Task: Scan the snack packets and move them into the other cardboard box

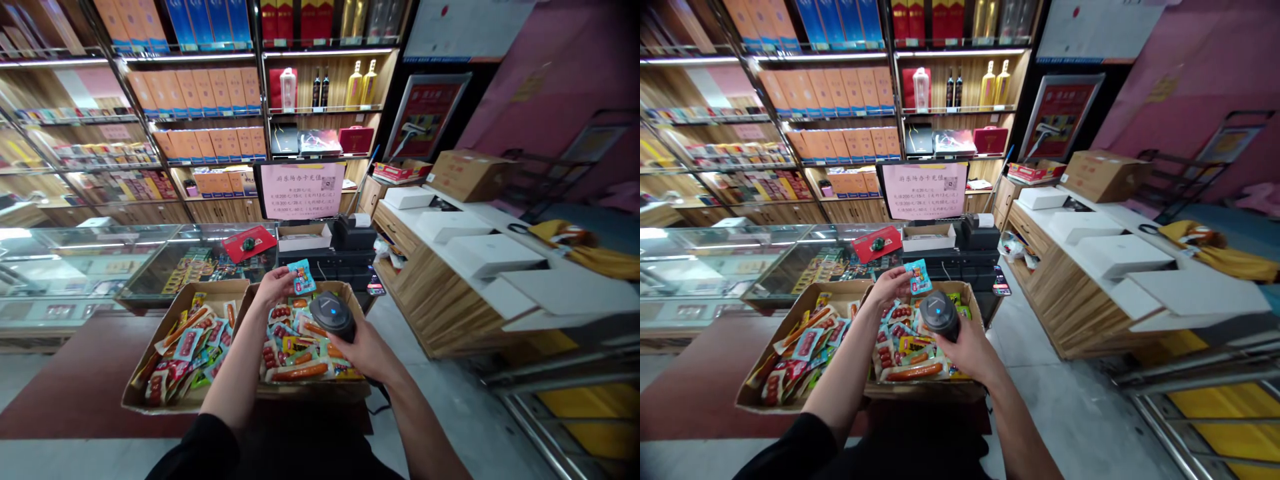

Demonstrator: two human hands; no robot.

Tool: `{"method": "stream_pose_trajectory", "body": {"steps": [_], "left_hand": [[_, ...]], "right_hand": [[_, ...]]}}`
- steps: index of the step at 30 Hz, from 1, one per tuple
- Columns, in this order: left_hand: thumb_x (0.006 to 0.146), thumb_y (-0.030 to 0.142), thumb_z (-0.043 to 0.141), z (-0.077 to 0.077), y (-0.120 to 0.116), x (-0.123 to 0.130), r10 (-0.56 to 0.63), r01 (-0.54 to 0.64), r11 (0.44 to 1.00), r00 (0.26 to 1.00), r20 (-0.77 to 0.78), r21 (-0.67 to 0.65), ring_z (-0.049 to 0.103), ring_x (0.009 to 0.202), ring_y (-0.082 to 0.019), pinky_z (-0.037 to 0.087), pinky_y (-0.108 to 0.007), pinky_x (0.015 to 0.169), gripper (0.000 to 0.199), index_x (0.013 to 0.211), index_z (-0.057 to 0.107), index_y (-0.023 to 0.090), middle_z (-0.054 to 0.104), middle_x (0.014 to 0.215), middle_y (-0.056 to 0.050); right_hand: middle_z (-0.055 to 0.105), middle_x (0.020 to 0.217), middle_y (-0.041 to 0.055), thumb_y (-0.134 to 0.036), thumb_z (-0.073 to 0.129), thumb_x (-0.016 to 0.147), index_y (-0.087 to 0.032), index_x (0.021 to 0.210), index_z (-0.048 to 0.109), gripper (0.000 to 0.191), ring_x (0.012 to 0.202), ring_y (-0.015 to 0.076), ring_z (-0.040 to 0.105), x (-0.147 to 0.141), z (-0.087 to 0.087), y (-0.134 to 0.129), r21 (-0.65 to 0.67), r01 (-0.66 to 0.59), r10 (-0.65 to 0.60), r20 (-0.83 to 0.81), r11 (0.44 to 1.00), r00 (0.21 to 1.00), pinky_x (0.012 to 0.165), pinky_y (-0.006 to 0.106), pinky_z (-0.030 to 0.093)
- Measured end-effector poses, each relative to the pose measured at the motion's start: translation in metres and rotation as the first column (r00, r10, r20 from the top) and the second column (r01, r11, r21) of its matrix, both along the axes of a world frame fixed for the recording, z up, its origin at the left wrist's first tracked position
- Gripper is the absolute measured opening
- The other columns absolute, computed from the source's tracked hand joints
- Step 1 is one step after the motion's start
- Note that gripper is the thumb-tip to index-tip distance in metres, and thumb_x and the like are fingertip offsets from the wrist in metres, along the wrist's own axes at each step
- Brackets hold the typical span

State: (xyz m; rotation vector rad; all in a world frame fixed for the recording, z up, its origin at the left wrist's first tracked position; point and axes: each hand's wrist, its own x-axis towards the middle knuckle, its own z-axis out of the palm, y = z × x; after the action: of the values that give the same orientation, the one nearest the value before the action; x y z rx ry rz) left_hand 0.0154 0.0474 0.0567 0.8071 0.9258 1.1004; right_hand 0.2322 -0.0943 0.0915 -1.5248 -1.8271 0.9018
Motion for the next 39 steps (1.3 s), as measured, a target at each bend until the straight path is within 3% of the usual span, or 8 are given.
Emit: {"method": "stream_pose_trajectory", "body": {"steps": [8,15,19,23,26,29,35,39], "left_hand": [[0.058,0.03,0.091,-0.002,-0.002,0.005,0.019,-0.019,1.0,1.0,-0.003,0.018,0.072,0.068,-0.019,0.057,-0.027,0.06,0.042,0.089,0.07,0.01,0.076,0.086,-0.01],[0.056,0.028,0.091,0.002,-0.001,0.006,0.064,-0.063,0.998,0.998,-0.029,0.023,0.073,0.073,-0.023,0.06,-0.036,0.07,0.04,0.085,0.07,0.009,0.075,0.087,-0.013],[0.057,0.032,0.091,0.002,-0.002,0.005,0.029,-0.029,0.999,0.999,-0.031,0.024,0.072,0.071,-0.021,0.059,-0.031,0.065,0.044,0.09,0.071,0.01,0.075,0.086,-0.011],[0.056,0.034,0.091,0.0,-0.005,-0.008,0.073,-0.073,0.997,0.997,-0.022,0.033,0.07,0.063,-0.017,0.057,-0.024,0.057,0.046,0.09,0.071,0.01,0.075,0.083,-0.009],[0.056,0.035,0.091,0.0,-0.012,-0.038,0.169,-0.167,0.985,0.985,-0.041,0.037,0.07,0.06,-0.016,0.057,-0.024,0.056,0.047,0.089,0.07,0.01,0.075,0.08,-0.008],[0.056,0.035,0.091,0.001,-0.028,-0.085,0.32,-0.316,0.947,0.943,-0.097,0.052,0.07,0.061,-0.017,0.058,-0.027,0.058,0.048,0.09,0.07,0.009,0.075,0.079,-0.009],[0.057,0.035,0.09,0.007,-0.09,-0.187,0.663,-0.653,0.746,0.706,-0.249,0.134,0.069,0.062,-0.015,0.059,-0.026,0.06,0.048,0.093,0.072,0.009,0.074,0.076,-0.007],[0.059,0.04,0.088,0.011,-0.128,-0.222,0.757,-0.732,0.646,0.577,-0.305,0.217,0.069,0.066,-0.016,0.059,-0.026,0.058,0.05,0.096,0.074,0.011,0.073,0.077,-0.006]], "right_hand": [[0.074,0.115,0.0085,-0.031,0.066,0.08,-0.018,0.118,0.066,0.04,0.109,0.0271,0.068,-0.001,-0.001,-0.001,0.045,-0.022,0.03,-0.185,0.999,0.982,0.098,0.04,0.052],[0.075,0.111,0.0068,-0.031,0.066,0.081,-0.019,0.11,0.069,0.032,0.106,0.0271,0.069,-0.003,-0.001,-0.002,0.045,0.004,0.005,-0.196,0.999,0.981,0.094,0.039,0.054],[0.075,0.112,0.0079,-0.034,0.066,0.081,-0.018,0.114,0.067,0.036,0.107,0.0267,0.069,-0.004,0.0,-0.002,0.009,0.012,-0.01,-0.196,1.0,0.981,0.096,0.039,0.054],[0.074,0.115,0.0084,-0.035,0.067,0.081,-0.019,0.118,0.067,0.041,0.11,0.0273,0.068,0.002,0.004,0.003,0.009,-0.02,0.021,-0.125,1.0,0.992,0.096,0.039,0.053],[0.076,0.11,0.01,-0.036,0.066,0.08,-0.018,0.114,0.069,0.038,0.105,0.0297,0.07,0.011,0.008,0.013,0.011,0.006,-0.006,0.001,1.0,1.0,0.09,0.039,0.055],[0.077,0.105,0.0106,-0.039,0.065,0.081,-0.018,0.11,0.069,0.036,0.101,0.0309,0.071,0.015,0.009,0.027,0.05,0.042,-0.047,0.107,0.998,0.993,0.084,0.038,0.055],[0.078,0.086,0.0084,-0.043,0.063,0.081,-0.02,0.102,0.07,0.032,0.091,0.0301,0.072,0.002,0.007,0.053,0.121,-0.047,0.019,0.218,0.992,0.976,0.073,0.034,0.053],[0.077,0.09,0.0097,-0.044,0.061,0.08,-0.02,0.096,0.069,0.03,0.089,0.0296,0.072,-0.017,0.009,0.063,0.131,-0.113,0.074,0.273,0.985,0.959,0.073,0.034,0.053]]}}
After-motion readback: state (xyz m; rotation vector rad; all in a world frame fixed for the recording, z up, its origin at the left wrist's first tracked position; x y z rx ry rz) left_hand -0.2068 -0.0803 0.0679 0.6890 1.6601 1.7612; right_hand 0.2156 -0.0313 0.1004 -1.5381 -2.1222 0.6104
